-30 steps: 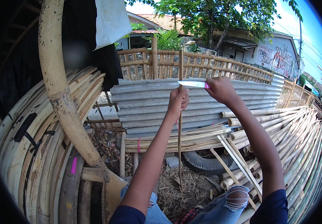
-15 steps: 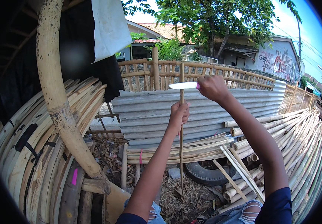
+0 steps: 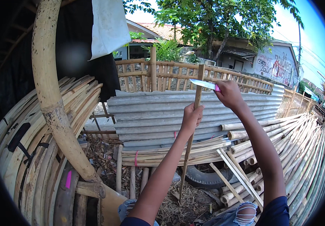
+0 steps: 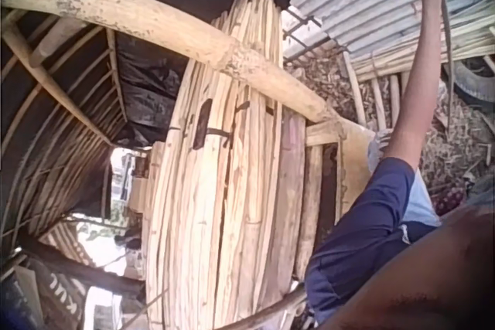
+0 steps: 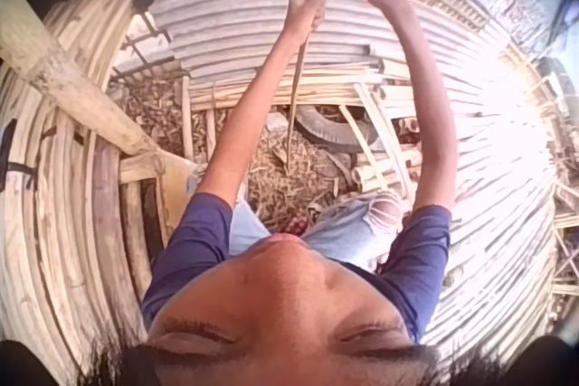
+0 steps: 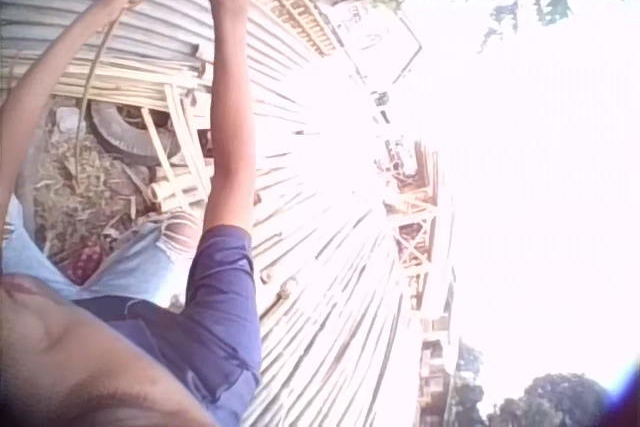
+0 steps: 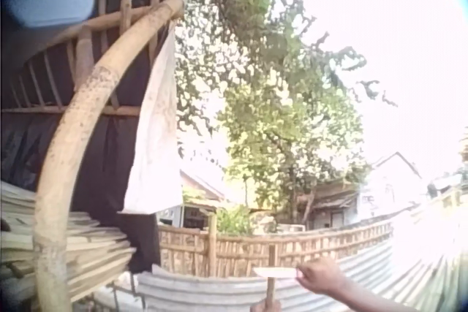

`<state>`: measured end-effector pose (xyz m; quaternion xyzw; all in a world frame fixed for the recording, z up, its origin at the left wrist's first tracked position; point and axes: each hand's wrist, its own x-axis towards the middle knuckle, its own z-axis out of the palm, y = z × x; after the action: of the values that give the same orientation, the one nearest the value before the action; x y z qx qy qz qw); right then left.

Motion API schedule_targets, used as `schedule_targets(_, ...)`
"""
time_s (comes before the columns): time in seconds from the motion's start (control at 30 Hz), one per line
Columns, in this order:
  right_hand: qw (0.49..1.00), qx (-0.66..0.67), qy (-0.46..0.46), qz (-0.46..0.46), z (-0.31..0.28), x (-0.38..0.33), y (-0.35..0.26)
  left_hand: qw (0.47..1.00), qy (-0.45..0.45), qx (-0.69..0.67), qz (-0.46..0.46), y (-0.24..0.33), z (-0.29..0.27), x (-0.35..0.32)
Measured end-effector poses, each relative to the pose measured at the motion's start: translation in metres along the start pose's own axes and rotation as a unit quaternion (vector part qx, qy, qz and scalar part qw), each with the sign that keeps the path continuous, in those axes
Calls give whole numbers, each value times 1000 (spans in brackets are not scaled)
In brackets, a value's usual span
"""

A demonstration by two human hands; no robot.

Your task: The person is using a knife to trim and cut bamboo strips.

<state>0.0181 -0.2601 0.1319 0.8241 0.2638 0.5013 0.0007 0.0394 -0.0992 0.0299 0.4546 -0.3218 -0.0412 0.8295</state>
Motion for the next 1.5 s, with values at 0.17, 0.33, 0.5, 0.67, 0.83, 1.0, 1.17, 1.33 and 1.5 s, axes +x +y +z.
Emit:
schedule_targets(0.17, 996, -58, -38, -59, 6, -13, 8, 1000, -5, 2, -2, -5, 10, 2)
schedule_targets(0.33, 990, -88, -59, -97, 2, 1, 15, 1000, 0, 12, -13, -3, 7, 3)
schedule_targets(0.5, 972, -153, 65, 167, -28, 59, 48, 996, -71, -23, -54, -6, 26, -4)
schedule_targets(0.67, 953, 15, 200, 227, -49, 72, 85, 995, -94, -29, -9, -23, 67, -13)
schedule_targets(0.83, 992, 55, 88, 67, -50, 15, 41, 998, -57, 0, -2, -18, 57, -10)
schedule_targets(1.0, 999, -2, -25, -35, -46, -18, 28, 999, -13, 29, 21, -20, 54, -11)
schedule_targets(1.17, 987, -50, -69, -139, -34, -35, 27, 997, 27, 71, 32, -20, 55, -13)
schedule_targets(1.33, 989, -59, -49, -123, -25, -37, 20, 999, 0, 43, 2, -15, 48, -11)
schedule_targets(1.5, 992, -109, 69, 16, -14, -15, 37, 999, -13, 40, -7, -10, 43, -8)
